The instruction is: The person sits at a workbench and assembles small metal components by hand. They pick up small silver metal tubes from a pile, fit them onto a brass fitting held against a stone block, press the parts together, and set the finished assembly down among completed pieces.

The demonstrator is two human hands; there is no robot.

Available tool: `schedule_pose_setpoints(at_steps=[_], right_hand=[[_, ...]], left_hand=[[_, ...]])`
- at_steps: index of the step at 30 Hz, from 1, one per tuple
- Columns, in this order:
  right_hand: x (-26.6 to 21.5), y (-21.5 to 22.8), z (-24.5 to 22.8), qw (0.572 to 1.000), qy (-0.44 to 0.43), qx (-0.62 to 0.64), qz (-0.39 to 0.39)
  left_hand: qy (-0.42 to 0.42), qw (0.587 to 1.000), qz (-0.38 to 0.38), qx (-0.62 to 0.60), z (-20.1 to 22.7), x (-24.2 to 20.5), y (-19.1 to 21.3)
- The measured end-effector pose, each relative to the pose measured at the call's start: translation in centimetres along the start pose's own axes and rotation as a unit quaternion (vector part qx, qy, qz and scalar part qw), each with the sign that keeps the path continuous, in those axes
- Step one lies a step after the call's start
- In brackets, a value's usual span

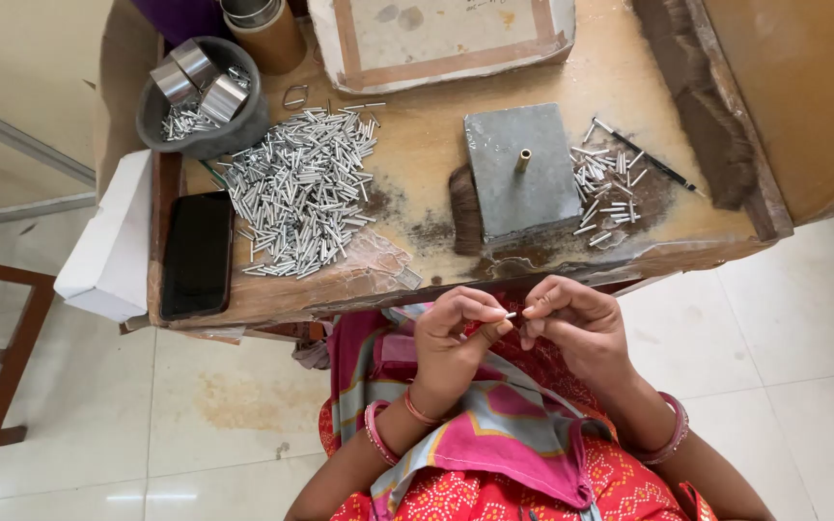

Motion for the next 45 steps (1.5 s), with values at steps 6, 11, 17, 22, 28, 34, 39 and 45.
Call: schedule_pose_setpoints(at_steps=[6,11,17,22,28,34,39,45], right_hand=[[-0.1,-0.1,1.0,1.0,-0.004,0.028,-0.013],[-0.3,-0.6,0.9,1.0,-0.001,0.026,0.001],[-0.5,-1.2,0.2,0.998,0.03,-0.06,0.005],[-0.3,-4.1,-2.5,0.922,0.148,-0.358,0.016],[-0.1,-3.6,-3.2,0.91,0.122,-0.397,-0.017],[0.1,-3.3,-2.8,0.896,0.13,-0.422,-0.038],[1.2,-6.2,-4.7,0.886,0.121,-0.439,-0.083],[-0.3,-3.7,-3.4,0.851,0.169,-0.493,-0.062]], left_hand=[[0.12,0.964,-0.029,-0.234,-1.5,-0.4,-0.7],[0.116,0.959,-0.044,-0.253,-1.3,-0.1,-0.9],[0.108,0.962,-0.05,-0.246,-2.1,-0.5,-0.8],[0.119,0.966,-0.033,-0.226,-2.1,-0.7,-0.9],[0.098,0.974,-0.018,-0.205,-1.7,-0.8,-0.7],[0.11,0.973,-0.023,-0.201,-1.5,-1.1,-0.5],[0.099,0.976,0.013,-0.192,-2.9,-1.5,0.2],[0.122,0.97,-0.002,-0.21,-2.5,-1.7,-0.3]])
Point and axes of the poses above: each hand's wrist, its own x-axis towards the middle knuckle, its own y-axis out of the back of the hand, z = x × y, the point moved 3 cm from there along x, towards the middle knuckle, and after that the axes turned 5 degrees about x, right-handed, at the moved point
